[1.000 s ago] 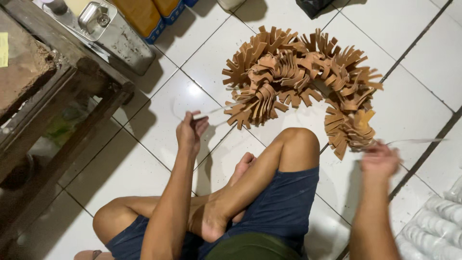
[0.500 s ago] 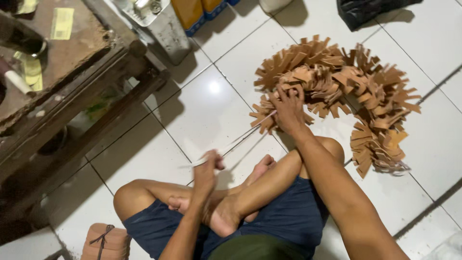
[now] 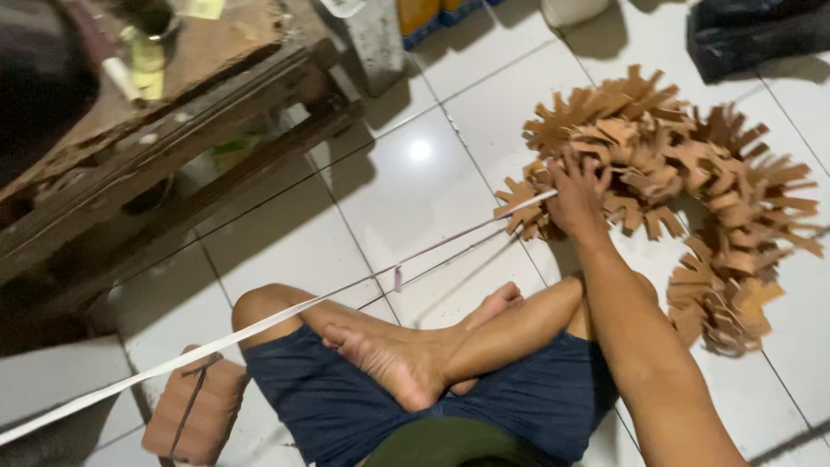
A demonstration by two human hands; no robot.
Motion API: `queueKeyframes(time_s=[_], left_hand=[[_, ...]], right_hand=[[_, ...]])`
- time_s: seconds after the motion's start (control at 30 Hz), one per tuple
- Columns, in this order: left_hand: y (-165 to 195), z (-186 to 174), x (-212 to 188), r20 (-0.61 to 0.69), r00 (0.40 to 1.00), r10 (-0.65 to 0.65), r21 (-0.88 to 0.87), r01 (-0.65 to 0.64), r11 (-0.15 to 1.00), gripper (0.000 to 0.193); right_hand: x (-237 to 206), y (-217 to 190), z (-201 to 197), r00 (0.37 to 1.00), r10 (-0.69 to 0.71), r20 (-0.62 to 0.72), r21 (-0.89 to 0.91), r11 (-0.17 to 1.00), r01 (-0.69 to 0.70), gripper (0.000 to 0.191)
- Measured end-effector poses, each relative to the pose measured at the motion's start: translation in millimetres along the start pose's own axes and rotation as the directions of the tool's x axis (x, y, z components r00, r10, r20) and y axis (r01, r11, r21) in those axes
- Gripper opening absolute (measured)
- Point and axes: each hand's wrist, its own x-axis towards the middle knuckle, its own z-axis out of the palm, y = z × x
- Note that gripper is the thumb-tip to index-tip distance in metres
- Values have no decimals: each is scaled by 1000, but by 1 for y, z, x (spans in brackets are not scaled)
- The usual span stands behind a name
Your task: The person sits on the floor and assembles star-shaped wooden craft parts by hand. They pick up individual pieces, interlock them into bundles, and tie the bundles with a string. The person then places the finished bundles on a nearby wooden shelf.
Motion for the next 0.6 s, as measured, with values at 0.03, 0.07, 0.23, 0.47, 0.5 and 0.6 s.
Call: queueKeyframes(time_s=[0.03, 0.07, 0.23, 0.47, 0.5, 0.6], left_hand=[[-3, -2, -3, 0, 1000, -2, -6, 2, 1000, 27], [-6, -8, -4, 0, 1000, 0, -6, 0, 1000, 28], [-10, -62, 4, -28, 1000, 4, -59, -6, 998, 28], [9, -98, 70, 144, 982, 124, -355, -66, 933, 29], [9, -73, 68, 250, 955, 161, -424, -42, 905, 30], [9, 17, 53, 545, 799, 254, -510, 76, 857, 30]], right_hand=[[0, -2, 1, 1000, 9, 3, -4, 1000, -9, 46], [0, -3, 1, 1000, 15, 13, -5, 1000, -15, 40], [-4, -13, 2, 1000, 18, 21, 40, 999, -19, 49], [-1, -35, -7, 995, -6, 104, 57, 998, 0, 80], [0, -39, -8, 991, -8, 133, 54, 999, 1, 89], [-1, -50, -12, 977, 7, 215, 83, 996, -26, 96]])
